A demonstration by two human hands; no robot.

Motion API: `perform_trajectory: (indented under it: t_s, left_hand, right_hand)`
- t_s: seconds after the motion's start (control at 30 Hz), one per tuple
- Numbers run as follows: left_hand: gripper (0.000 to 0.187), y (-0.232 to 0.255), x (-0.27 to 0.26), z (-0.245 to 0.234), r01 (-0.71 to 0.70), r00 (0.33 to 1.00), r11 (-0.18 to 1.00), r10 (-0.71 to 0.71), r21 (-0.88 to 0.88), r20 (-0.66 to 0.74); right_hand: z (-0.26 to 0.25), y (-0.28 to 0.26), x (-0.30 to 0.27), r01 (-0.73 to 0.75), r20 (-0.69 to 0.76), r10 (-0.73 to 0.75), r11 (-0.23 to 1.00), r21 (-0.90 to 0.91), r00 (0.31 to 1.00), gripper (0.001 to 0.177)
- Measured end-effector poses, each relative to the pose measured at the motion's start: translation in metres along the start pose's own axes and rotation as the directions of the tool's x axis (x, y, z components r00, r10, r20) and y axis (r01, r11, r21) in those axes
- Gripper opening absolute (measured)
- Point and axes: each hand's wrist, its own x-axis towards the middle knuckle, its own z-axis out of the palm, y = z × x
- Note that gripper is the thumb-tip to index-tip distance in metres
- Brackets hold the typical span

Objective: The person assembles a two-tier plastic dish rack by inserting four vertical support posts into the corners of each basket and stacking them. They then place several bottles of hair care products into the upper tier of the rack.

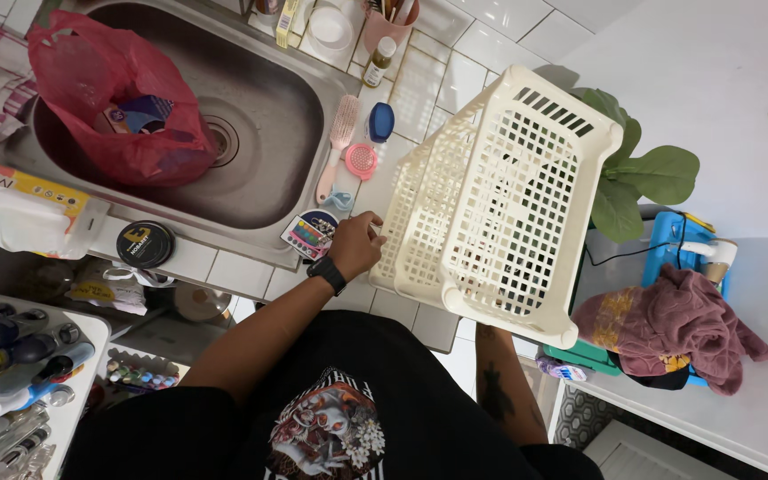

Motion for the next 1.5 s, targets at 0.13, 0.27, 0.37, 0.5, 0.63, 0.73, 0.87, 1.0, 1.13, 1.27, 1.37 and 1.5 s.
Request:
perform_trajectory:
  t_s: [0.13,0.27,0.37,0.5,0.63,0.73,0.87,1.0,1.13,1.27,1.37,1.5]
  left_hand:
    - [0.031,0.001,-0.002,0.0,0.008,1.0,1.0,-0.008,-0.029,-0.004]
    - [0.029,-0.001,-0.002,0.001,-0.009,1.0,1.0,0.008,-0.023,-0.012]
    - [0.029,-0.004,0.001,0.005,-0.028,0.997,1.0,0.028,0.001,-0.065]
    - [0.029,-0.008,0.001,0.005,-0.036,0.998,0.999,0.035,-0.017,-0.054]
    - [0.029,-0.009,0.003,0.006,-0.041,0.998,0.999,0.039,-0.027,-0.043]
    - [0.029,-0.009,0.006,0.005,-0.048,0.997,0.999,0.046,-0.023,-0.061]
    - [0.029,-0.01,0.009,0.008,-0.035,0.998,0.999,0.034,-0.024,-0.046]
    - [0.028,-0.018,0.014,0.013,-0.163,0.981,0.982,0.172,0.091,-0.093]
    - [0.026,-0.017,0.017,0.004,-0.392,0.903,0.916,0.4,0.082,-0.159]
    - [0.042,0.043,0.012,-0.021,-0.484,0.86,0.861,0.434,-0.157,-0.268]
    - [0.057,0.11,0.005,-0.062,-0.73,0.679,0.663,0.671,-0.17,-0.299]
    - [0.053,0.171,0.015,-0.078,-0.864,0.498,0.494,0.867,-0.092,-0.019]
  right_hand:
    - [0.001,0.002,0.002,-0.004,0.001,0.004,1.0,-0.013,1.0,0.047]
    - [0.003,0.003,0.004,0.006,0.009,-0.005,0.999,-0.032,1.0,0.048]
    - [0.002,0.004,0.008,0.023,0.028,-0.021,0.998,-0.058,0.999,0.048]
    - [0.004,0.006,0.009,0.041,0.041,-0.038,0.997,-0.072,0.998,0.049]
    - [0.009,-0.001,0.016,0.078,0.046,-0.076,0.995,-0.062,0.996,0.05]
    - [0.015,-0.001,0.019,0.109,0.035,-0.108,0.993,-0.036,0.994,0.05]
    - [0.015,-0.001,0.024,0.149,0.033,-0.148,0.989,-0.027,0.988,0.051]
    - [0.024,-0.005,0.024,0.178,0.049,-0.177,0.984,-0.021,0.983,0.052]
    - [0.026,-0.007,0.008,0.176,0.11,-0.167,0.982,-0.071,0.98,0.052]
    - [0.006,-0.035,-0.034,0.318,-0.015,-0.323,0.938,-0.139,0.946,0.053]
    - [-0.027,-0.121,-0.092,0.658,-0.261,-0.643,0.752,-0.04,0.72,0.054]
    - [-0.063,-0.23,-0.174,0.841,-0.054,-0.869,0.457,0.29,0.491,0.055]
